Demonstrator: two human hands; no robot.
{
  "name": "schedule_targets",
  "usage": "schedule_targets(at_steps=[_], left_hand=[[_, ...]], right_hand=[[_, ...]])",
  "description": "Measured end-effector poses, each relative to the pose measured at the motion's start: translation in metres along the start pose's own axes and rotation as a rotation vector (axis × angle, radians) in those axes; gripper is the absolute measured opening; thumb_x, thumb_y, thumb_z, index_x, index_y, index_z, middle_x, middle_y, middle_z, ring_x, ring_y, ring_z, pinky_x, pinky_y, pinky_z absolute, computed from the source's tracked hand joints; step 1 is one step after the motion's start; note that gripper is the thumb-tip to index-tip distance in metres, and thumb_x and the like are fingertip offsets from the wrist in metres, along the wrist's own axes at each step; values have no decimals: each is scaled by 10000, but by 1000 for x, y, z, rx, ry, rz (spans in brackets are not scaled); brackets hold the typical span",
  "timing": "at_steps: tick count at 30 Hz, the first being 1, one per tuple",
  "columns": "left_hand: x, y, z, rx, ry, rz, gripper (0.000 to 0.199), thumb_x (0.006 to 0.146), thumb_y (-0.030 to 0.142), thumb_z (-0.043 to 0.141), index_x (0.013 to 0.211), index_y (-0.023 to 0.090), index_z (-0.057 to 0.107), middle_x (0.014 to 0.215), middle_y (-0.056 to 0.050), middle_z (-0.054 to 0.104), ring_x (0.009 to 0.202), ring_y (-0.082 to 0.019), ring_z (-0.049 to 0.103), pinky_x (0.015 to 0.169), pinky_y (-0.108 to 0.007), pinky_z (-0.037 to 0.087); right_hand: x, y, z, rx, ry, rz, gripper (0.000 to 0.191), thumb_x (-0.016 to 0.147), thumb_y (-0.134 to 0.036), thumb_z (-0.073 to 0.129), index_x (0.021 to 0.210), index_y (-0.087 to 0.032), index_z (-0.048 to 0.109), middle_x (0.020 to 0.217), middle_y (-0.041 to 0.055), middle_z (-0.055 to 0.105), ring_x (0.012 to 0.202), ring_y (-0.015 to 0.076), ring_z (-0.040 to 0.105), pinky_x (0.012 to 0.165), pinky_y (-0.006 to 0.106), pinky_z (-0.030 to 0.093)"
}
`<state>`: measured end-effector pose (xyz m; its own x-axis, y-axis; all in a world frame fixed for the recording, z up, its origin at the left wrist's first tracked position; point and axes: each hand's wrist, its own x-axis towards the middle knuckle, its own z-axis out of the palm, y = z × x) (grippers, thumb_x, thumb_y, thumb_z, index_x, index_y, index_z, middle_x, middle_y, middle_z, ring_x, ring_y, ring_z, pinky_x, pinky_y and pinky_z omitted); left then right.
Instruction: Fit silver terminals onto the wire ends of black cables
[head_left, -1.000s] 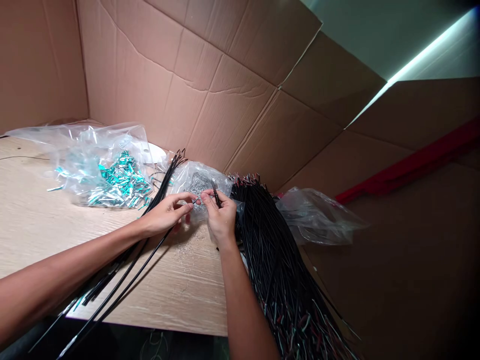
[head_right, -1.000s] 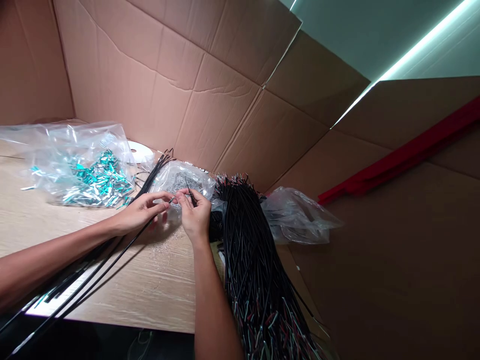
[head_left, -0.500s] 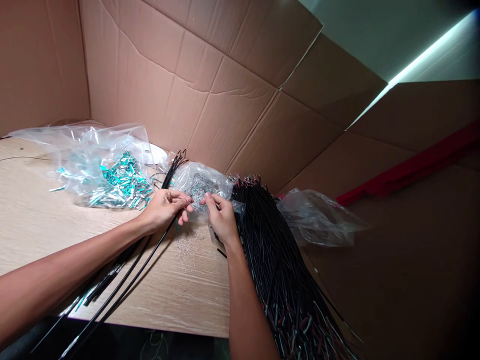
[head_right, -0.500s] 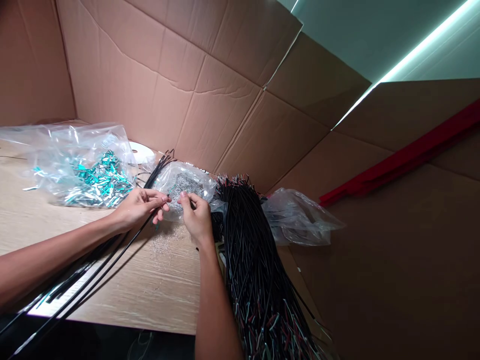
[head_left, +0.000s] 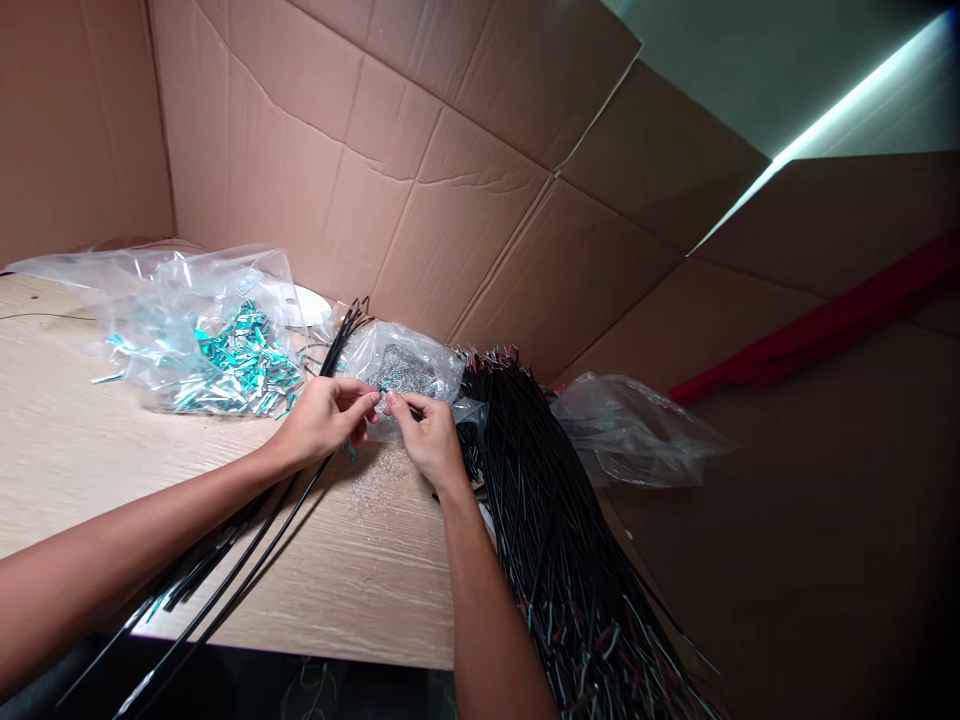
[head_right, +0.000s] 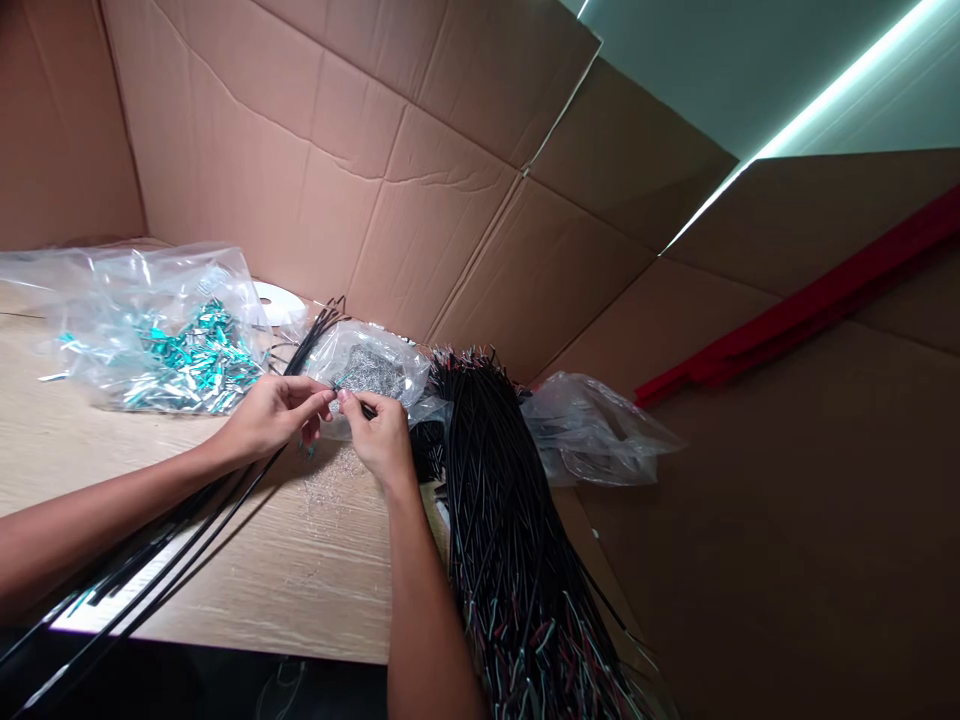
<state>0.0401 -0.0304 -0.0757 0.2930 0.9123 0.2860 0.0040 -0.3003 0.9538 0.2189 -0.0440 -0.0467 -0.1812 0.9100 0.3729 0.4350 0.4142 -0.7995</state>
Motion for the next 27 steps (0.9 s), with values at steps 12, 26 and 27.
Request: schedule_targets(at_steps=[12,26,27], left_hand=[[2,16,-8,-682,-388,-325,288,893,400,646,753,185,517,560,85,327,358,-46,182,332,-184,190],[2,6,-3,116,4,88,266,912,360,606,740,156,614,605,-5,497,513,-102,394,490,-212,280],[4,7,-4,-60,-76,-1,280,919,393,596,772,155,611,597,12,478,473,-90,374,452,-201,267]], right_hand=[[-1,4,-11,444,-170,221,401,877,-587,683,741,-209,678,514,-82,310,448,78,199,472,261,169],[3,9,9,330,-34,242,412,847,-610,702,772,-206,714,513,-61,385,449,88,295,438,245,201],[3,9,7,360,-51,236,411,848,-605,705,783,-199,713,516,-67,371,445,81,274,437,242,189]])
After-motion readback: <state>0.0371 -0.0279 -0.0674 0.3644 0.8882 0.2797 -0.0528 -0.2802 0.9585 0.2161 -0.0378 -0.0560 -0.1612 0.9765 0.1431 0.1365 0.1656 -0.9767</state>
